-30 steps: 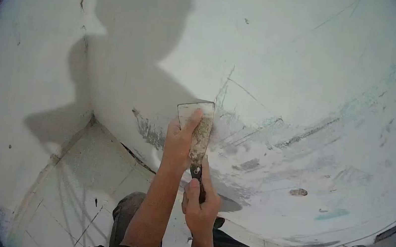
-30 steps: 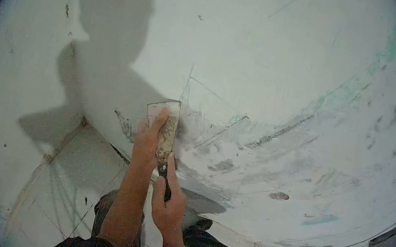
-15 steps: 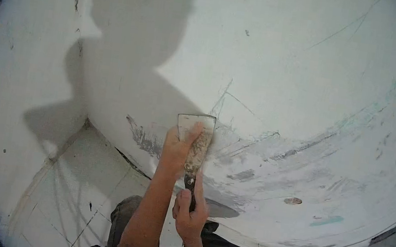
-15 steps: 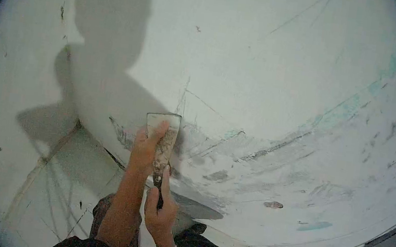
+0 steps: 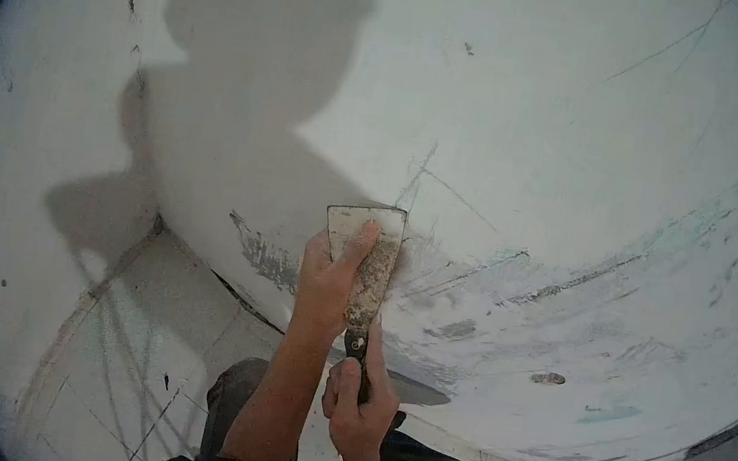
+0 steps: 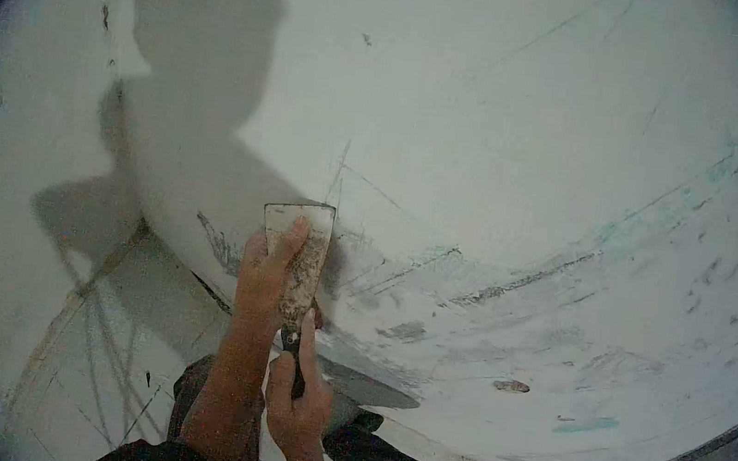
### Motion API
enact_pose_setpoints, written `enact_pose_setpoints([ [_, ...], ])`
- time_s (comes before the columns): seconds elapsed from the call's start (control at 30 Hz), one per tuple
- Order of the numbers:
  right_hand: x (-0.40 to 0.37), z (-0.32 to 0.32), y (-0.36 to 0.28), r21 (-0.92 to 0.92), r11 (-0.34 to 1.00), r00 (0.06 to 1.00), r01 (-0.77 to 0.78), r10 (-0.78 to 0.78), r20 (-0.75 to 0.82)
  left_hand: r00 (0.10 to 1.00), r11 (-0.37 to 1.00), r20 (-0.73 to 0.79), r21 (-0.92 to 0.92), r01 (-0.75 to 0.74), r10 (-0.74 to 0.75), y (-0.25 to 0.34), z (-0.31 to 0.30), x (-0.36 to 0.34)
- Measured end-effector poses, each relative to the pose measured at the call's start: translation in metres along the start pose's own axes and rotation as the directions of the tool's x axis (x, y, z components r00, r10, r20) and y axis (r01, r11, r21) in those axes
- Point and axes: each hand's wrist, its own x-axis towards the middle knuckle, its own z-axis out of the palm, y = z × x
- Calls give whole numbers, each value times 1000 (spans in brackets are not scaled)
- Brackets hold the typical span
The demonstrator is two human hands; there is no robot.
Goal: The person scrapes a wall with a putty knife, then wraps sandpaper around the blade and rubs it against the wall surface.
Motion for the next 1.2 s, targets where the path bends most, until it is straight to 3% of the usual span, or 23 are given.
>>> enact_pose_setpoints([
  [0.07, 1, -2, 5, -4, 1000, 1000, 27, -27, 3, 998, 995, -9, -86, 59, -60, 3, 2, -3],
  [0.17, 1, -1, 7, -35, 998, 999, 47, -47, 13, 995, 996, 48, -29, 84, -83, -10, -11, 2],
  [0.23, -2, 1, 9, -64, 995, 997, 83, -83, 4, 995, 995, 5, -17, 103, -103, -9, -10, -1],
  [0.43, -7, 8, -1, 55, 998, 999, -33, 34, -17, 998, 998, -9, 6, 70, -70, 9, 2, -9],
  [0.5, -6, 9, -3, 122, 992, 999, -39, 40, -6, 959, 988, -241, -49, 143, -151, 11, 10, -7],
  [0.53, -5, 10, -6, 139, 989, 998, -59, 61, -8, 1000, 1000, -17, 20, 15, -15, 9, 0, -1],
  [0.67, 8, 0, -17, 97, 995, 999, -31, 34, -28, 1000, 1000, 9, 21, 21, -21, 13, 7, -2],
  [0.73, 22, -17, -33, 227, 968, 994, -105, 102, 27, 989, 999, -140, -25, -44, 40, 12, 19, 4],
  [0.83, 23, -24, -35, 130, 991, 999, -23, 17, 45, 988, 987, 3, 45, -156, 156, 18, 21, 2],
  [0.87, 21, -23, -34, 125, 991, 998, -54, 49, 47, 991, 1000, -133, -13, -7, 5, 10, 17, 4],
  [0.97, 10, -18, -26, 87, 996, 1000, -17, 15, 24, 995, 999, -78, -6, 54, -55, 20, 19, -8],
  [1.0, 6, -18, -26, 58, 998, 999, -37, 35, 25, 984, 968, -137, 205, 143, -117, 27, 18, -9],
  [1.03, 3, -17, -25, 60, 998, 999, -35, 34, 25, 984, 968, -136, 206, 141, -114, 24, 16, -10],
  [1.1, -1, -13, -23, 123, 988, 995, -94, 91, 28, 990, 996, -117, 39, 81, -76, 12, 11, -12],
  [1.13, -4, -15, -20, 44, 991, 991, -129, 128, 28, 990, 995, -117, 43, 85, -80, 10, 9, -12],
  [1.2, -6, -15, -18, 50, 989, 990, -138, 137, 21, 995, 995, 8, 15, 95, -96, 8, 2, -13],
])
